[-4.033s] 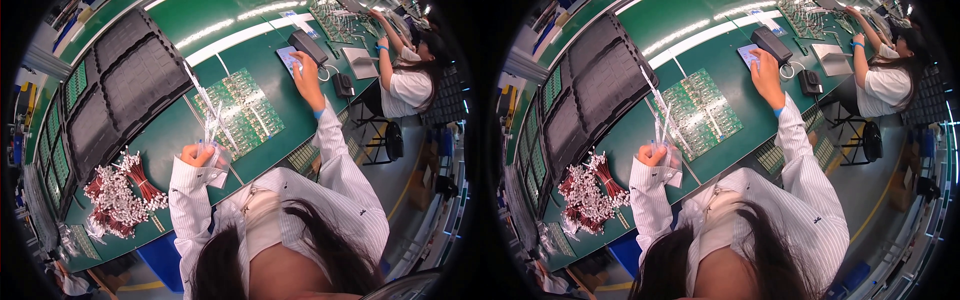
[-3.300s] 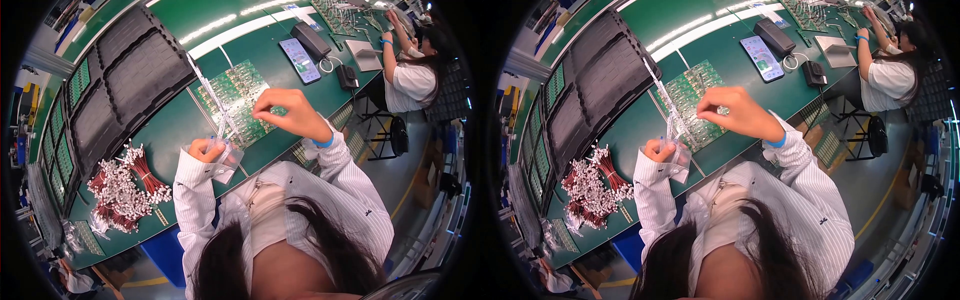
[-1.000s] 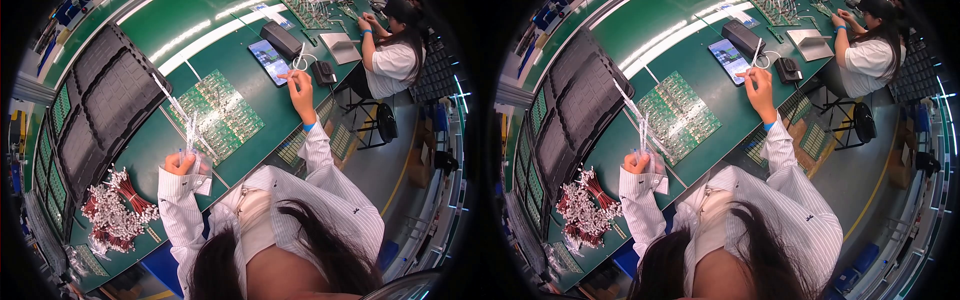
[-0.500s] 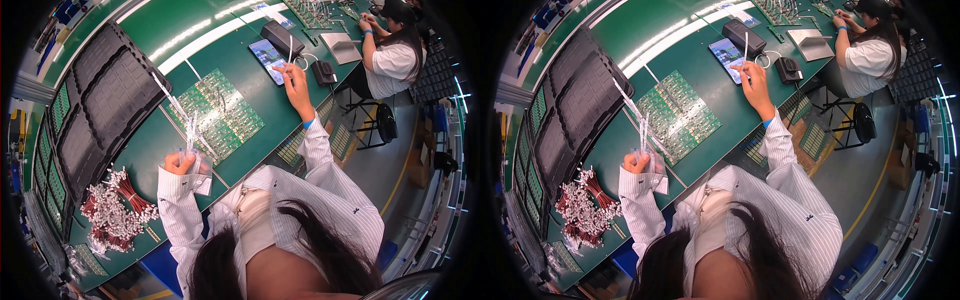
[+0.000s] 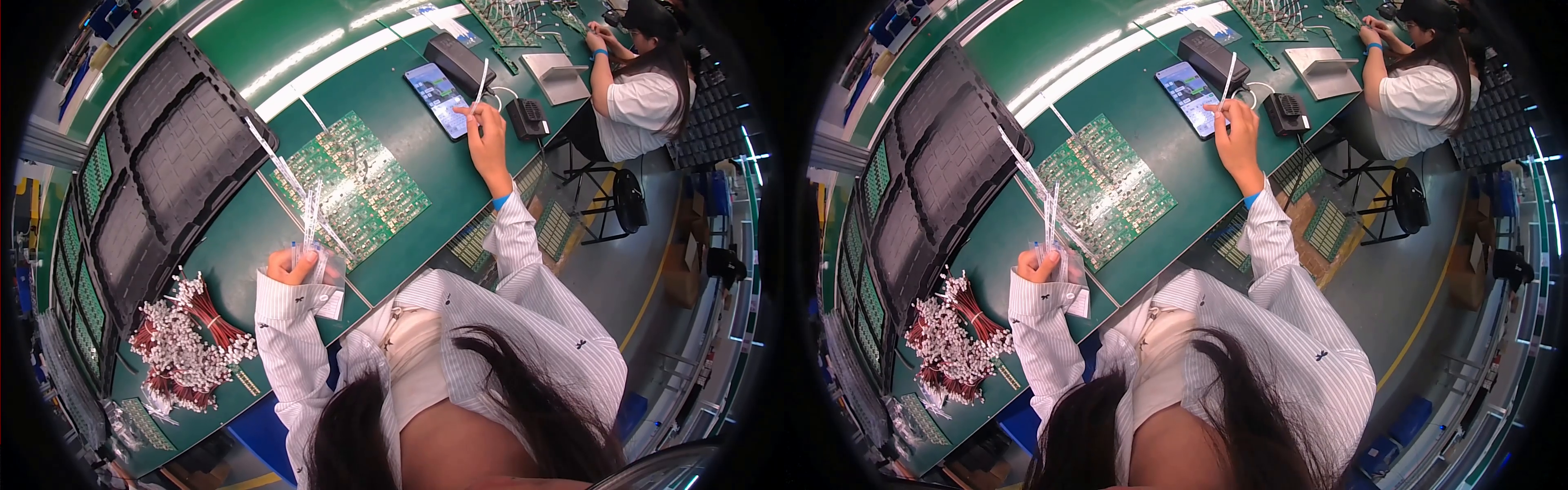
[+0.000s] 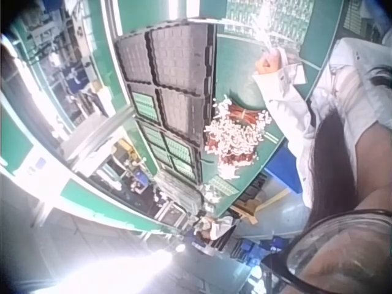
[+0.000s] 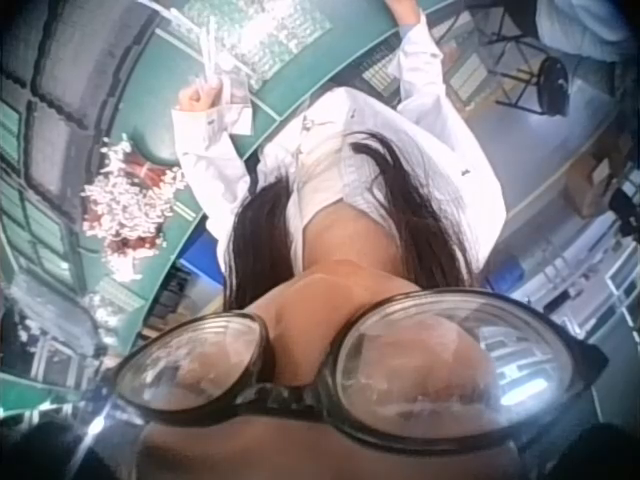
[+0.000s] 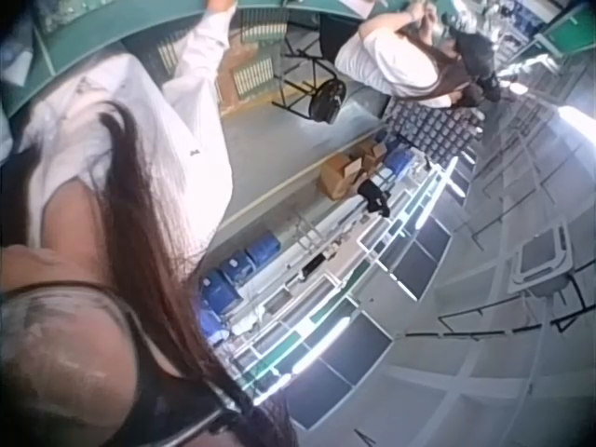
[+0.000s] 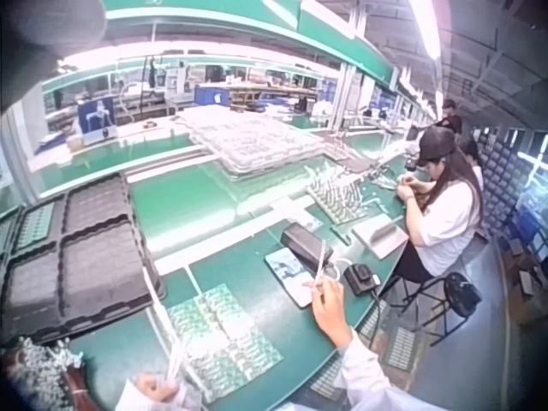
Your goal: The person assembles small electronic components by hand, placing circuit boards, electronic components, and wires into a plastic tray.
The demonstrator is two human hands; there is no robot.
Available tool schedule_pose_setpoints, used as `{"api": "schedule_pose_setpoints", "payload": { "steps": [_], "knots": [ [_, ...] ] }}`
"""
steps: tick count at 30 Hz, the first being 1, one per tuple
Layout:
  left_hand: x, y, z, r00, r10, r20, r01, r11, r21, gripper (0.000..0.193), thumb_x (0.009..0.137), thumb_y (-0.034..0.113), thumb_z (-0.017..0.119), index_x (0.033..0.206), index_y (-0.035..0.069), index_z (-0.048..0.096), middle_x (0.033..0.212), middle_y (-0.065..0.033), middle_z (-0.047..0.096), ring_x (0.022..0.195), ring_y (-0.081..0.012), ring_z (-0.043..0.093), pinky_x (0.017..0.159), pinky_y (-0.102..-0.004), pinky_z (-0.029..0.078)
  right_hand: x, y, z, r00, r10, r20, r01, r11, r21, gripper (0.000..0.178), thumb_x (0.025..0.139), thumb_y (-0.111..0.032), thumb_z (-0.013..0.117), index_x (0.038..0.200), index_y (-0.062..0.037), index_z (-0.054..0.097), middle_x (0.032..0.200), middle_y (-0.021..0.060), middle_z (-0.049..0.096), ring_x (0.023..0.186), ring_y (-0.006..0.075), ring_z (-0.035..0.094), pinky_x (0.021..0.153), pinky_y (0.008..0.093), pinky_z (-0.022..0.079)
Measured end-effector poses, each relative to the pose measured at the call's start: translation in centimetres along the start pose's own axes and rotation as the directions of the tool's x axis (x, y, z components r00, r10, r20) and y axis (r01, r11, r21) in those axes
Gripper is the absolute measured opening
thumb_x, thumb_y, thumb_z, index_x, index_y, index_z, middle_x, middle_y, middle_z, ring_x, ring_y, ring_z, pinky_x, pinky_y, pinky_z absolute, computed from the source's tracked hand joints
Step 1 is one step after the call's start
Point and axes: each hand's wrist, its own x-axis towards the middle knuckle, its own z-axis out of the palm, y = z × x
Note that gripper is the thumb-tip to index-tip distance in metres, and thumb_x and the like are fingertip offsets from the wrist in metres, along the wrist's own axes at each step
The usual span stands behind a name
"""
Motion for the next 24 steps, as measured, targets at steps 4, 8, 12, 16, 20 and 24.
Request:
{"api": "schedule_pose_setpoints", "payload": {
  "steps": [4, 8, 12, 16, 20, 24],
  "knots": [
    [0.0, 0.0, -0.1, 1.000, -0.005, -0.007, 0.005, 1.000, -0.006, 0.030, 0.086, 0.025, 0.050, 0.090, -0.004, 0.058, 0.070, -0.0108, 0.062, 0.059, -0.0145, 0.057, 0.054, -0.0258, 0.046, 0.1, -0.9, -0.5, 1.000, -0.010, -0.001, 0.010, 0.998, 0.068, 0.004, 0.081, -0.008, 0.048, 0.079, -0.0064, 0.050, 0.088, -0.0010, 0.064, 0.086, 0.0202, 0.049, 0.082, 0.0330, 0.029],
    [0.0, 0.2, 0.0, 1.000, -0.001, -0.005, 0.001, 1.000, 0.000, 0.031, 0.085, 0.025, 0.051, 0.091, -0.004, 0.058, 0.070, -0.0111, 0.062, 0.059, -0.0146, 0.058, 0.054, -0.0258, 0.046, 0.0, -0.4, -0.6, 0.992, -0.085, 0.089, 0.086, 0.996, 0.001, 0.008, 0.084, -0.011, 0.046, 0.086, -0.0047, 0.051, 0.090, 0.0026, 0.064, 0.086, 0.0177, 0.051, 0.085, 0.0307, 0.029],
    [-0.1, 0.0, 0.2, 1.000, -0.002, -0.029, 0.002, 1.000, -0.008, 0.034, 0.084, 0.028, 0.052, 0.090, -0.005, 0.058, 0.068, -0.0109, 0.062, 0.056, -0.0144, 0.057, 0.052, -0.0251, 0.046, 0.1, -1.0, -0.6, 0.999, -0.023, 0.045, 0.019, 0.995, 0.095, 0.004, 0.082, -0.008, 0.048, 0.082, -0.0062, 0.051, 0.089, -0.0003, 0.064, 0.087, 0.0196, 0.049, 0.084, 0.0336, 0.029],
    [0.0, 0.0, 0.1, 1.000, 0.004, 0.000, -0.004, 1.000, -0.015, 0.031, 0.085, 0.025, 0.051, 0.091, -0.004, 0.058, 0.071, -0.0113, 0.062, 0.059, -0.0150, 0.058, 0.054, -0.0257, 0.047, 0.6, -1.0, -0.1, 0.999, -0.033, 0.014, 0.031, 0.992, 0.119, 0.006, 0.083, -0.009, 0.047, 0.085, -0.0063, 0.052, 0.089, 0.0002, 0.063, 0.086, 0.0197, 0.050, 0.084, 0.0342, 0.029],
    [0.0, 0.0, 0.0, 1.000, -0.002, 0.001, 0.002, 1.000, -0.018, 0.031, 0.085, 0.026, 0.051, 0.091, -0.004, 0.058, 0.070, -0.0111, 0.062, 0.059, -0.0149, 0.058, 0.054, -0.0257, 0.047, 0.6, -0.7, 0.2, 0.998, -0.047, -0.044, 0.051, 0.994, 0.099, 0.006, 0.083, -0.009, 0.047, 0.084, -0.0055, 0.052, 0.088, -0.0001, 0.063, 0.085, 0.0187, 0.050, 0.084, 0.0341, 0.030],
    [-0.1, 0.1, 0.0, 1.000, -0.008, -0.003, 0.008, 1.000, -0.006, 0.030, 0.085, 0.025, 0.052, 0.090, -0.004, 0.059, 0.070, -0.0107, 0.062, 0.059, -0.0146, 0.058, 0.054, -0.0258, 0.047, 0.2, -0.1, -0.1, 0.995, 0.012, -0.101, -0.009, 0.999, 0.031, 0.005, 0.081, -0.009, 0.049, 0.081, -0.0047, 0.051, 0.086, 0.0000, 0.063, 0.084, 0.0180, 0.050, 0.084, 0.0340, 0.030]
  ]
}}
